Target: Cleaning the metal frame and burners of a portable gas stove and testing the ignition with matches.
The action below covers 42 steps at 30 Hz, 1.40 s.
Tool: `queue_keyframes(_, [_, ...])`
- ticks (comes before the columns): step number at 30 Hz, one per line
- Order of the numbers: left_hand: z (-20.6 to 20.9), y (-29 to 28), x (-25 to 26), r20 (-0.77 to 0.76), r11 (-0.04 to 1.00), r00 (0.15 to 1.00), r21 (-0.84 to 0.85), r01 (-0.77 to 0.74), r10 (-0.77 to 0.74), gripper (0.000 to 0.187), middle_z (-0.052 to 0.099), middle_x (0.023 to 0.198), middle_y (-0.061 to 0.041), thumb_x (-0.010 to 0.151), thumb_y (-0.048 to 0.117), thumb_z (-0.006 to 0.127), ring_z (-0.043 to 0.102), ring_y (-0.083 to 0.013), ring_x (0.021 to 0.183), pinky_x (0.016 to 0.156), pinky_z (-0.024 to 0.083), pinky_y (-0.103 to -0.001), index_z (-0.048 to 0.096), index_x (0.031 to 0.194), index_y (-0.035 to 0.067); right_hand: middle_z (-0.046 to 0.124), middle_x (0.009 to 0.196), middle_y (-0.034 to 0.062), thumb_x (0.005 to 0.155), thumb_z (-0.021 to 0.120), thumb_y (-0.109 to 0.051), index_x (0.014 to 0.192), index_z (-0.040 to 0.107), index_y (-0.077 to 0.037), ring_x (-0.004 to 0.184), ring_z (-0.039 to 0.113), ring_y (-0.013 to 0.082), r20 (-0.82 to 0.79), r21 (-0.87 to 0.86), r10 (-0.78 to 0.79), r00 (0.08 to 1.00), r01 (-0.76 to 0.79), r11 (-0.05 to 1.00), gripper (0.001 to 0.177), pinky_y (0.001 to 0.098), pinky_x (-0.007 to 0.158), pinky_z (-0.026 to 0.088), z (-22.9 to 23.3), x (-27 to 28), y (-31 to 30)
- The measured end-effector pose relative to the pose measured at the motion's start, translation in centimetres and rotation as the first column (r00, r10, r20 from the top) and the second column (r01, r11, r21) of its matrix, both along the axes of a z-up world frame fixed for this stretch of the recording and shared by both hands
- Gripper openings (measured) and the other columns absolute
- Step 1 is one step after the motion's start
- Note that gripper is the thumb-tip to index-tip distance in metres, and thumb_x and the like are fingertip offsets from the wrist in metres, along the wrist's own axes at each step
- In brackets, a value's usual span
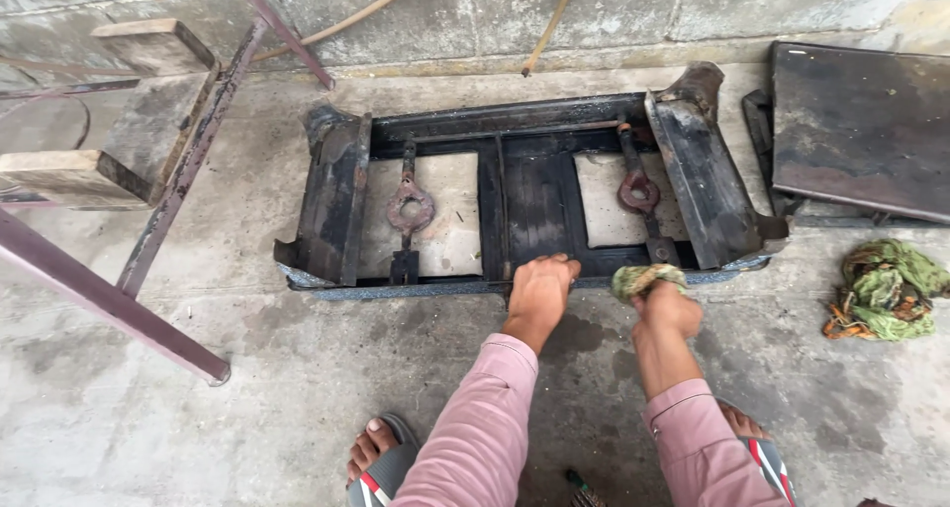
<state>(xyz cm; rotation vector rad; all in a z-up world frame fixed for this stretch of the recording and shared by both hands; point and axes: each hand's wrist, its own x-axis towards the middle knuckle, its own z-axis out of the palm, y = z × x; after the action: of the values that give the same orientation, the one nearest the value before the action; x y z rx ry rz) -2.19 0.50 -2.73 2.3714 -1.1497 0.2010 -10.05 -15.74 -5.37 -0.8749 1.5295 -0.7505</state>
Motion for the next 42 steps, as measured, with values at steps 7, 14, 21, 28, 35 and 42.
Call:
queue_keyframes(7, [0.5, -0.1, 0.1, -0.019, 1.0, 1.0, 0.017, -0.011, 0.011, 0.013, 0.075, 0.112, -0.013, 0.083, 0.008, 0.062, 0.072, -0.0321, 0.098, 0.082, 0.058, -0.043, 0.074, 0.09, 0.011, 0.073, 0.1, 0.0151, 0.088, 0.073, -0.009, 0.107, 0.064, 0.006, 0.077, 0.078, 0.024, 0.348, 0.124, -0.131, 0.928, 0.093, 0.988, 0.026, 0.0386, 0.059, 0.068, -1.9, -1.0, -5.0])
queue_keyframes(14, [0.5, -0.4, 0.1, -0.045, 0.997, 0.998, 0.066, -0.034, 0.036, 0.013, 0.074, 0.111, -0.013, 0.085, 0.01, 0.061, 0.072, -0.0326, 0.099, 0.083, 0.058, -0.044, 0.074, 0.087, 0.012, 0.07, 0.111, 0.0191, 0.098, 0.057, -0.005, 0.117, 0.062, 0.004, 0.085, 0.073, 0.0304, 0.051, 0.052, 0.336, 0.941, -0.338, 0.94, 0.022, 0.041, 0.064, 0.064, -4.2, 2.2, -1.7])
queue_keyframes(21, [0.5, -0.8, 0.5, -0.078, 0.995, 0.996, 0.098, -0.027, 0.035, 0.015, 0.074, 0.102, -0.012, 0.088, 0.011, 0.059, 0.072, -0.0326, 0.098, 0.081, 0.057, -0.044, 0.074, 0.09, 0.012, 0.07, 0.109, 0.0168, 0.097, 0.054, -0.002, 0.121, 0.065, 0.006, 0.085, 0.073, 0.0285, 0.03, 0.088, 0.554, 0.832, -0.554, 0.828, 0.028, 0.0387, 0.061, 0.065, -5.1, 3.6, -0.4])
queue_keyframes(28, [-1.7, -1.3, 0.7, 0.047, 0.997, 0.997, 0.045, -0.056, 0.054, 0.017, 0.074, 0.109, -0.011, 0.085, 0.01, 0.06, 0.072, -0.0311, 0.097, 0.08, 0.058, -0.043, 0.076, 0.09, 0.014, 0.066, 0.107, 0.0046, 0.1, 0.052, -0.015, 0.116, 0.064, -0.005, 0.082, 0.067, 0.0211, -0.059, 0.132, 0.613, 0.788, -0.603, 0.787, 0.022, 0.0367, 0.056, 0.06, -5.7, 4.1, -0.9])
queue_keyframes(35, [-1.7, -1.0, 1.1, -0.001, 0.994, 1.0, 0.108, -0.007, 0.007, 0.019, 0.073, 0.112, -0.012, 0.087, 0.009, 0.06, 0.072, -0.031, 0.1, 0.084, 0.058, -0.042, 0.075, 0.098, 0.013, 0.05, 0.071, 0.0059, 0.106, 0.041, -0.039, 0.088, 0.056, -0.01, 0.049, 0.04, 0.0145, 0.146, 0.345, 0.506, 0.85, -0.523, 0.779, 0.037, 0.0305, 0.042, 0.026, -9.5, 3.6, -2.5])
queue_keyframes(42, [3.4, 1.3, 1.7, -0.147, 0.985, 0.989, 0.164, 0.047, -0.023, 0.033, 0.071, 0.111, -0.016, 0.081, 0.004, 0.066, 0.067, -0.0368, 0.108, 0.092, 0.054, -0.046, 0.072, 0.112, 0.012, 0.05, 0.067, 0.0033, 0.107, 0.039, -0.05, 0.085, 0.057, -0.014, 0.047, 0.041, 0.0131, 0.529, 0.257, 0.343, 0.776, -0.532, 0.807, 0.045, 0.0284, 0.041, 0.03, -9.0, 0.4, 0.6])
